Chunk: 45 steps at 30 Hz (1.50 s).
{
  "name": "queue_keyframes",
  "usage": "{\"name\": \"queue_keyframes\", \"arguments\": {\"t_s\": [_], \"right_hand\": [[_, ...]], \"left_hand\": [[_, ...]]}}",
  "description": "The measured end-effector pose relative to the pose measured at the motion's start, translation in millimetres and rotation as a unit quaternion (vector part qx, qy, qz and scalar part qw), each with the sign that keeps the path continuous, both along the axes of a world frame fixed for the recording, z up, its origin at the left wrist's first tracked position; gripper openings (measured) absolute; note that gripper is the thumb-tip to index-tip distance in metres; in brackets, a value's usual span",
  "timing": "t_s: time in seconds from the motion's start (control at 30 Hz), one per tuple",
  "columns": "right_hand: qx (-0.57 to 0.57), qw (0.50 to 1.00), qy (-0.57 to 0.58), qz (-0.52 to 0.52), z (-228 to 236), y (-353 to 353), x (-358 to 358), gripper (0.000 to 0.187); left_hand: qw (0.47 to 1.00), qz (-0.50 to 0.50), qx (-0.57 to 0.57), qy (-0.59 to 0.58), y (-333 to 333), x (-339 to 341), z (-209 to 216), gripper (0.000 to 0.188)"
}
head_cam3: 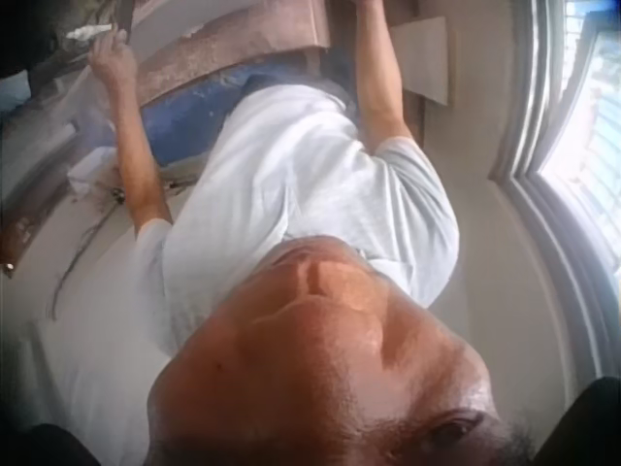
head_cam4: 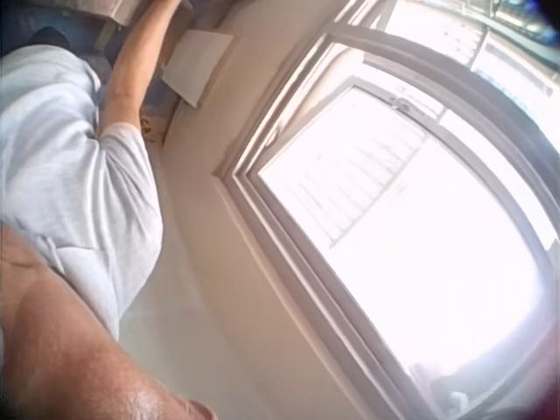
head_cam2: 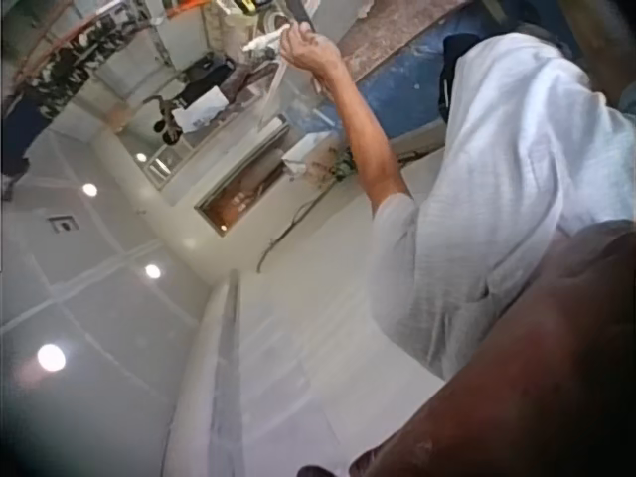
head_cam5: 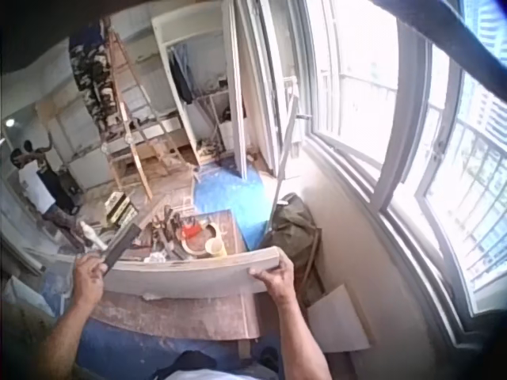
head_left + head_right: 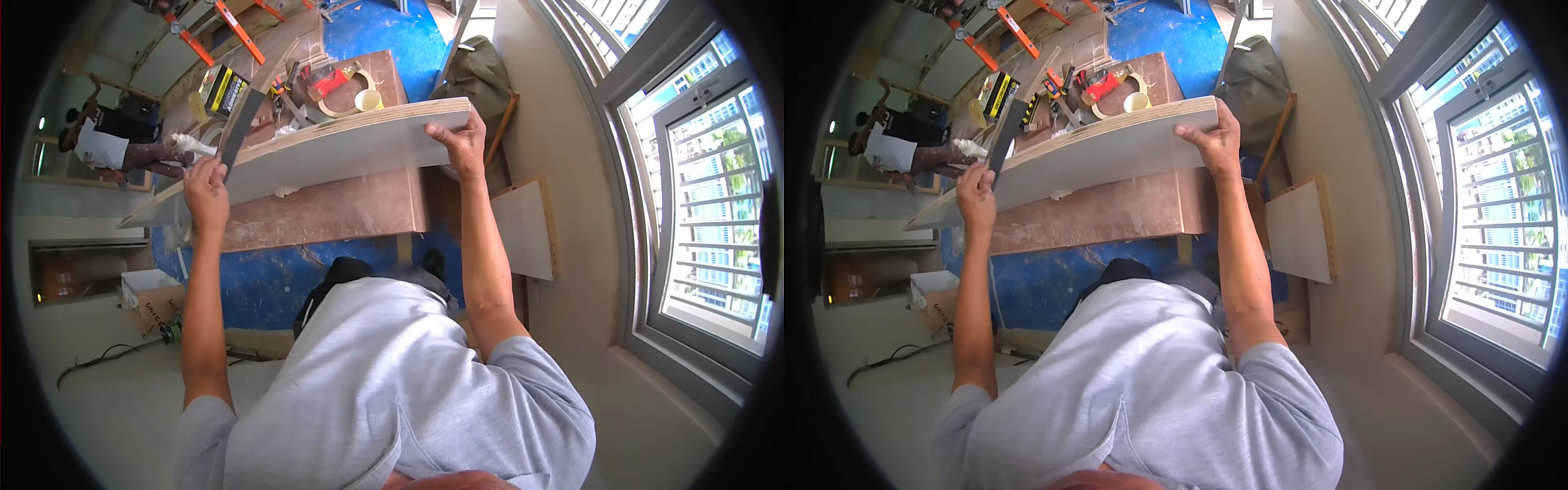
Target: The person wipes the edges and surfaces of a white furniture panel with a cloth and a sanding block, then handles a glue bottle.
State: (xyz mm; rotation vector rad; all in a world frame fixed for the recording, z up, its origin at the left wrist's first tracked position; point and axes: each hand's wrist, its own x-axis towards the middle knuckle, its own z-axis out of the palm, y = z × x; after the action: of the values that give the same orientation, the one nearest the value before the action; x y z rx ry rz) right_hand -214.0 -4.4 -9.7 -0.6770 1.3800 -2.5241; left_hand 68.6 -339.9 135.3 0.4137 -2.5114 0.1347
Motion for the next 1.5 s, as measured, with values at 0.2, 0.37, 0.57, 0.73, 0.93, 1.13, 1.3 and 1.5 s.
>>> {"name": "queue_keyframes", "arguments": {"t_s": [0.2, 0.37, 0.57, 0.73, 0.93, 1.13, 1.3, 1.5], "right_hand": [[0.026, 1.0, 0.006, -0.002, -2, -1, 4, 0.04], [0.027, 0.999, -0.018, -0.028, -4, -1, -3, 0.029], [0.042, 0.999, -0.029, 0.0, 2, 5, -7, 0.044], [0.002, 1.0, -0.003, 0.005, -3, -4, -10, 0.046], [0.0, 1.0, -0.01, 0.016, -11, -8, -17, 0.057], [-0.032, 0.999, -0.02, 0.027, 1, -5, -18, 0.055], [-0.036, 0.998, -0.04, 0.024, 4, -12, -11, 0.053], [0.14, 0.989, -0.047, 0.006, -28, -5, -31, 0.051]], "left_hand": [[0.98, -0.186, 0.069, 0.014, 214, -162, -9, 0.034], [0.98, -0.191, 0.047, 0.011, 252, -195, -1, 0.032], [0.997, -0.019, 0.079, 0.006, 67, -60, 5, 0.02], [0.995, -0.091, 0.022, 0.031, 115, -85, 1, 0.032], [0.984, -0.173, -0.003, -0.029, 247, -208, 1, 0.034], [0.962, -0.271, 0.029, 0.011, 107, -128, 6, 0.039], [0.955, -0.297, -0.005, 0.018, 110, -137, 1, 0.038], [0.923, -0.381, -0.045, 0.017, 212, -224, 6, 0.036]]}}
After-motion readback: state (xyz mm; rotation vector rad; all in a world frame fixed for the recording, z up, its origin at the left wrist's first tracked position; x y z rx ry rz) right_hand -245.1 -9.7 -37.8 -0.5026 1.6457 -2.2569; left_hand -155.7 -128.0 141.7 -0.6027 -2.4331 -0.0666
